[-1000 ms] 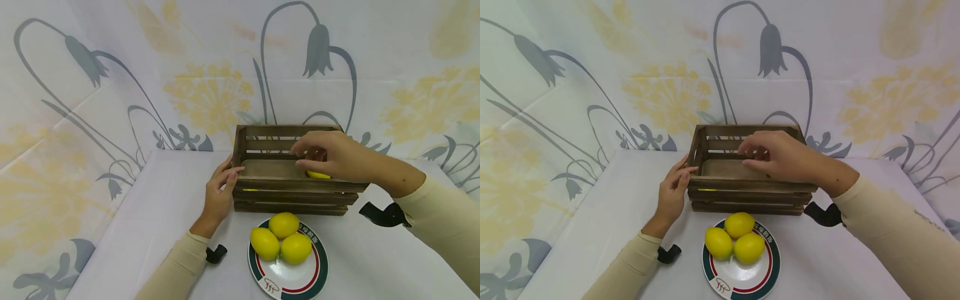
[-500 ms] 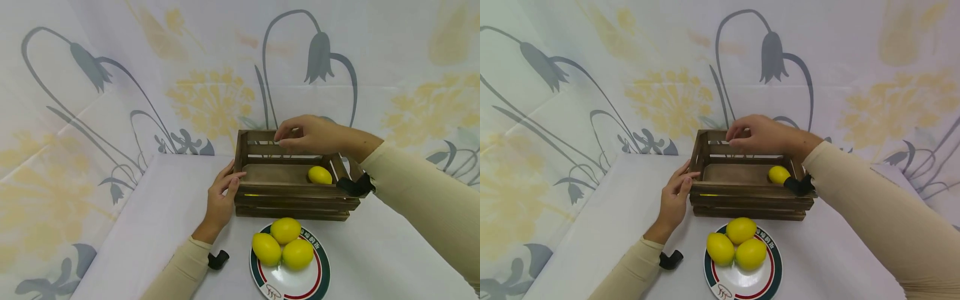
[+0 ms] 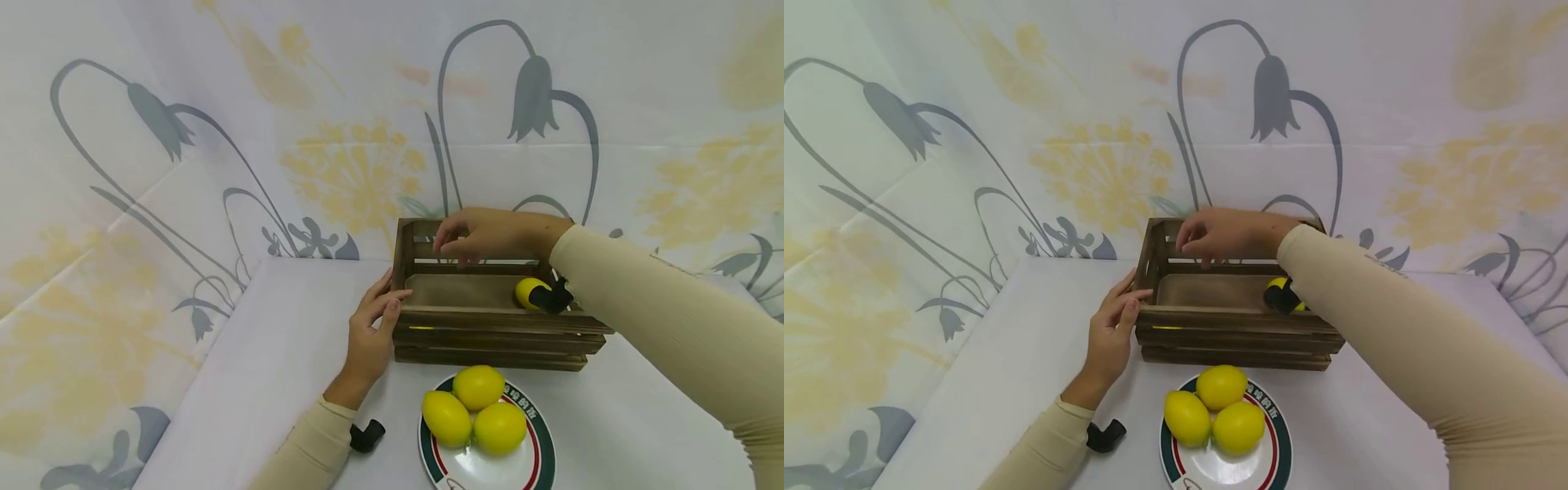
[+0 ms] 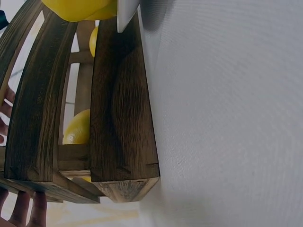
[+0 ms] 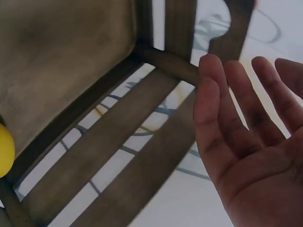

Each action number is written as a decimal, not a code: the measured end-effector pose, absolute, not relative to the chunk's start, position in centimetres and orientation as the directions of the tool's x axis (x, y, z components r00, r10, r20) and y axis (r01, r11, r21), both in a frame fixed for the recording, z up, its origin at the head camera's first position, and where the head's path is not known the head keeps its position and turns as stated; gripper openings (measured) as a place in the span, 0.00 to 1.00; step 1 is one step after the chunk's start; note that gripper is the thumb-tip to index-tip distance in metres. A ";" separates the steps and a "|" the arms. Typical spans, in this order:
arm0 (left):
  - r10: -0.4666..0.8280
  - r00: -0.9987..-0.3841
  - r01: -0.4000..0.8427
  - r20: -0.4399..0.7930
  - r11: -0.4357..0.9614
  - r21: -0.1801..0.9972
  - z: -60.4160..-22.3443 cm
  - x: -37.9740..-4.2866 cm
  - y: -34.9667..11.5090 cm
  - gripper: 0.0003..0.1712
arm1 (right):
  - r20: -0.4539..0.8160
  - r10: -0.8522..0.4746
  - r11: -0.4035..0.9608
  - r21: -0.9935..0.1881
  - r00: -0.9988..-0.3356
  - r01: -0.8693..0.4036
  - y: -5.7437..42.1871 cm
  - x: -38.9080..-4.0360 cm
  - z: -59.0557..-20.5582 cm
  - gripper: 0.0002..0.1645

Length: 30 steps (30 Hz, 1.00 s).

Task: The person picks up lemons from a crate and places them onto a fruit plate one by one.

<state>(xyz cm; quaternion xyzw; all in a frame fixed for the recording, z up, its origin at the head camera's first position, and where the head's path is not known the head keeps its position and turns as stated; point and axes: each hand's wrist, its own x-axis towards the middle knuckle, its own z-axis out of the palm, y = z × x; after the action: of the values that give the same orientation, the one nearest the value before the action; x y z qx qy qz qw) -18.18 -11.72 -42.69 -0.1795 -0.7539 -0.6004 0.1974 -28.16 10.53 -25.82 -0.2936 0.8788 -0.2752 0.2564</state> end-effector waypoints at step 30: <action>0.044 -0.836 0.543 0.547 0.206 0.814 -42.7 -17.7 -11.8 0.15 | -0.625 -0.676 0.735 -0.541 -0.390 -0.408 4.3 -30.5 -29.6 0.16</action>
<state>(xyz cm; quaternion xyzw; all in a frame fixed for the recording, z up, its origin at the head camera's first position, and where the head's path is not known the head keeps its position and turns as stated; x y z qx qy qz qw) -17.70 -11.84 -42.71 -0.1962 -0.7481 -0.5987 0.2083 -30.45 4.29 -29.59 -0.3307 0.8197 -0.1518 0.4423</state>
